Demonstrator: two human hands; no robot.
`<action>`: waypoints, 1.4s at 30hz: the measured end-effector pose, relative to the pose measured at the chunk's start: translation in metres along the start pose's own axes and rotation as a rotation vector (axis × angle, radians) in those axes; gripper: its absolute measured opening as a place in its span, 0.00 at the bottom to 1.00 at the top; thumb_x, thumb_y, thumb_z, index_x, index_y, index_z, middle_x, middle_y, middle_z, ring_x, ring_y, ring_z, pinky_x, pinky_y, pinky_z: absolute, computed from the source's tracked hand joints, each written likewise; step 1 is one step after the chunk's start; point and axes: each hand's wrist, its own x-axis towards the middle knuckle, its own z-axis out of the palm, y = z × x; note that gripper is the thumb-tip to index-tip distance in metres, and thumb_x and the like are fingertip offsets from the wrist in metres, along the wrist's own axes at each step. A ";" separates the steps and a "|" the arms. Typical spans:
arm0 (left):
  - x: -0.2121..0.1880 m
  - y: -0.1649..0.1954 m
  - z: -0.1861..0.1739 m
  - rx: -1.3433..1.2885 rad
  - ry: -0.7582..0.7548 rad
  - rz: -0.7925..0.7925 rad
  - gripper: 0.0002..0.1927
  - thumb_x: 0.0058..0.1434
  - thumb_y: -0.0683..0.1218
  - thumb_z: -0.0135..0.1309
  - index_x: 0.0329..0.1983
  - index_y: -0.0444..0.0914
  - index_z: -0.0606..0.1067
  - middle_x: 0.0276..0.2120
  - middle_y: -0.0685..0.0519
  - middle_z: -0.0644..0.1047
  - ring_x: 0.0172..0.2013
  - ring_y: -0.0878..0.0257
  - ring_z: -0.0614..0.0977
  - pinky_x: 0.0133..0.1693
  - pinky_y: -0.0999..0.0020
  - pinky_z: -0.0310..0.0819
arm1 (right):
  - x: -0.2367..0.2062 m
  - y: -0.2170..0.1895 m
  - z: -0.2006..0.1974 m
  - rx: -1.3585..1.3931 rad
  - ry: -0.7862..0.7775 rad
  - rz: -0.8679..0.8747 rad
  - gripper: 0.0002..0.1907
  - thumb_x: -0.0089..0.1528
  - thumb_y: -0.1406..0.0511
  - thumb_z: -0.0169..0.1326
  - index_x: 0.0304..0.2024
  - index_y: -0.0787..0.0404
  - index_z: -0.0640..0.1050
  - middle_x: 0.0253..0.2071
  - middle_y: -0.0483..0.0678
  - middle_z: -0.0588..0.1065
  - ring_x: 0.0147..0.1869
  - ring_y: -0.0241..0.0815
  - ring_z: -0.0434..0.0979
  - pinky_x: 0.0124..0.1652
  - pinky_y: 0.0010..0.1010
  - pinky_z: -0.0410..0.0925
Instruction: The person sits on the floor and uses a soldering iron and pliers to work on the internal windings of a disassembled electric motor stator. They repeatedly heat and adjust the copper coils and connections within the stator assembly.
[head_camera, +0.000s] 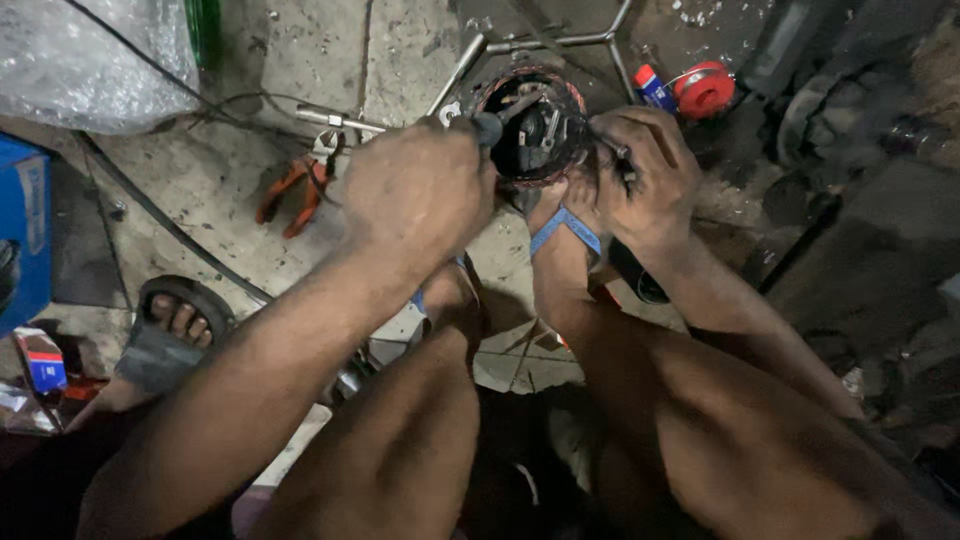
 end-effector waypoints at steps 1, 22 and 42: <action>0.001 0.000 -0.001 0.014 -0.006 0.004 0.17 0.61 0.56 0.56 0.32 0.37 0.82 0.28 0.41 0.81 0.30 0.45 0.85 0.30 0.49 0.80 | 0.000 0.001 0.001 -0.010 -0.006 -0.008 0.15 0.63 0.77 0.59 0.52 0.66 0.77 0.53 0.56 0.75 0.57 0.54 0.79 0.55 0.39 0.75; 0.028 -0.005 -0.027 -0.039 0.044 0.033 0.10 0.50 0.47 0.61 0.28 0.35 0.81 0.26 0.41 0.80 0.28 0.44 0.83 0.26 0.50 0.78 | -0.003 0.003 0.006 0.022 -0.025 -0.031 0.12 0.69 0.77 0.60 0.55 0.68 0.76 0.55 0.56 0.75 0.59 0.50 0.80 0.49 0.34 0.75; 0.046 -0.030 0.023 0.034 0.285 0.254 0.04 0.52 0.43 0.64 0.24 0.39 0.80 0.13 0.55 0.76 0.14 0.61 0.77 0.16 0.64 0.70 | -0.006 0.011 0.007 0.017 -0.066 -0.062 0.12 0.71 0.75 0.60 0.57 0.70 0.75 0.55 0.56 0.74 0.57 0.48 0.80 0.48 0.33 0.76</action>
